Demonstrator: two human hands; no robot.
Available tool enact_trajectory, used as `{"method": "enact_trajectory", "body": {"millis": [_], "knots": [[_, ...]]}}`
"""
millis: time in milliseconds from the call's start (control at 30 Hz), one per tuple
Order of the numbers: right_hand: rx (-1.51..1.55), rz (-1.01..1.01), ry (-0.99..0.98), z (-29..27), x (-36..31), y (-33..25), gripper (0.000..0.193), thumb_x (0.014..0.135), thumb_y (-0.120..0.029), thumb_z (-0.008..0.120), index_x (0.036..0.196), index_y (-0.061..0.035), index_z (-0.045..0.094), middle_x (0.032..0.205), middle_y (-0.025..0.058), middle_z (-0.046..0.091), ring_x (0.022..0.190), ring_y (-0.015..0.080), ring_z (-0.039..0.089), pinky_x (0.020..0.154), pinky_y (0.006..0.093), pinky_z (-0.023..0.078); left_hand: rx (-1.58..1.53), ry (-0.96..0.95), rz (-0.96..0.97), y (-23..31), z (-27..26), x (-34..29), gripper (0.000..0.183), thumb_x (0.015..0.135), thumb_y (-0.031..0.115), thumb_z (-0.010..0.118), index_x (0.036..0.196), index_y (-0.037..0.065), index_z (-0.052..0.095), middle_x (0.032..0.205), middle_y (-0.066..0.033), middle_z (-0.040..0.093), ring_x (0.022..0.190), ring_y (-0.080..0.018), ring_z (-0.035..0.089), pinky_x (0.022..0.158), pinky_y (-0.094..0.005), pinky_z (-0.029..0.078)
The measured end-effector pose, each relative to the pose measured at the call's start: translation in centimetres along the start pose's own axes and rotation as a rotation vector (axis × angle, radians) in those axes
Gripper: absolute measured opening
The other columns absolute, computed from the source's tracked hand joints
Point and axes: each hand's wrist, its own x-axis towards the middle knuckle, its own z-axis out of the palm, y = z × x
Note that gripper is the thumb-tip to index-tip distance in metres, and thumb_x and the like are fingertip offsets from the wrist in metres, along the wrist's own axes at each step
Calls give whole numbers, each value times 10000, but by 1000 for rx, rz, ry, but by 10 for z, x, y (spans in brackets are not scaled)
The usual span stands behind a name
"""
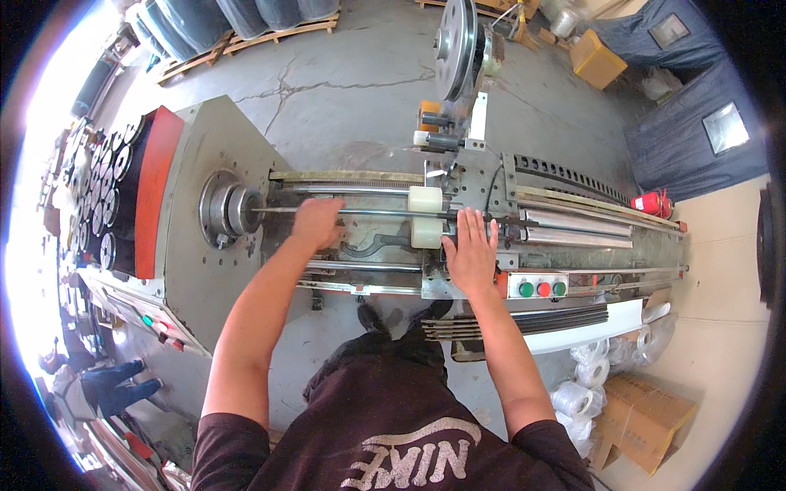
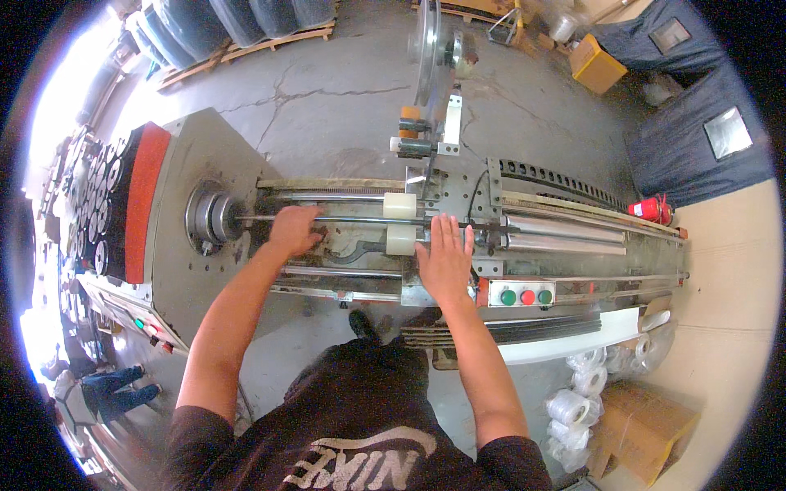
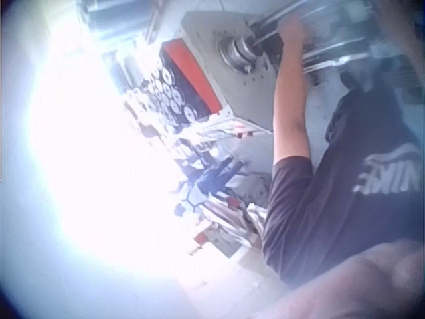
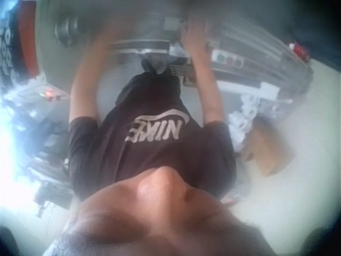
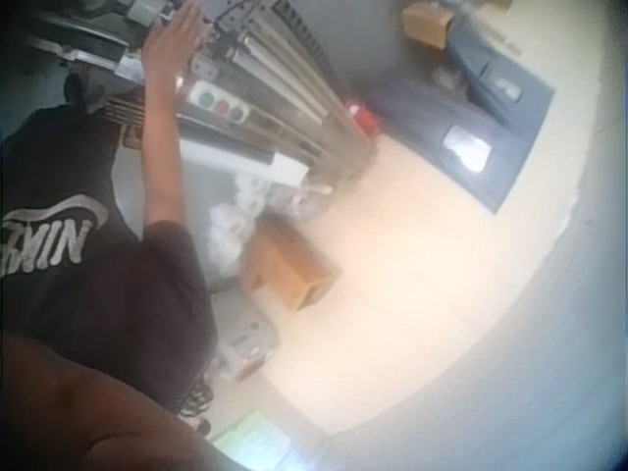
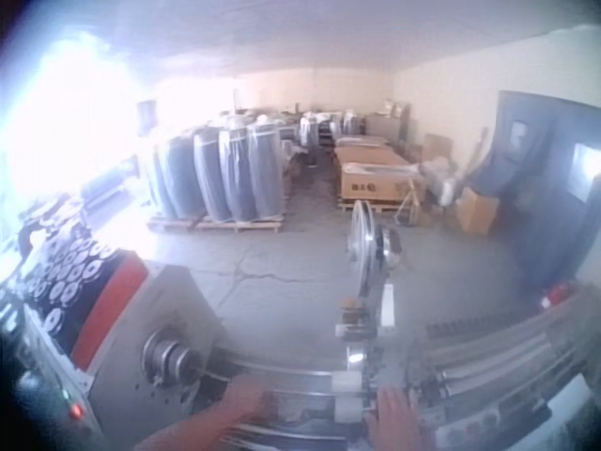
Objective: The person operates an industrial lathe to process metal rods, sliding a series of rods through the machine components and securing them before initiating the automated cutting or polishing sequence using control buttons.
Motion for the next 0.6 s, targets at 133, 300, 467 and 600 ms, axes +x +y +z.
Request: {"method": "enact_trajectory", "body": {"millis": [133, 300, 467, 600], "knots": [[-22, 20, 30, 1, -2, 0, 663, 1027, -378, 611, 1547, 10, 477, 1611, 187, 486, 1547, 318, 387, 1303, 563, 139, 44, -42, -101, -43, -15, -14, 536, 813, 321, 850, 1287, 129, 688, 1202, -136, 744, 1176, -354, 677, 1005, -499, 528], [-1, 32, 51, 6, 1, -5, 631, 1037, -375, 588, 1529, 9, 499, 1592, 182, 507, 1529, 317, 410, 1300, 573, 144, 95, -127, -212, -63, -19, -15, 522, 839, 406, 836, 1292, 175, 715, 1177, -142, 761, 1123, -364, 704, 975, -499, 553], [-3, 34, 87, 6, 0, -4, 571, 1062, -356, 554, 1500, 10, 523, 1551, 181, 542, 1483, 338, 461, 1282, 595, 172, 105, -177, -95, -27, -5, 13, 539, 824, 437, 832, 1282, 175, 723, 1151, -146, 767, 1105, -372, 713, 949, -506, 566], [23, 60, 73, 6, 1, -5, 591, 1047, -357, 581, 1509, 6, 519, 1565, 169, 533, 1498, 320, 445, 1288, 589, 155, 41, -189, -22, 16, 5, 31, 533, 820, 430, 832, 1269, 163, 726, 1152, -154, 764, 1114, -372, 712, 942, -504, 568]]}}
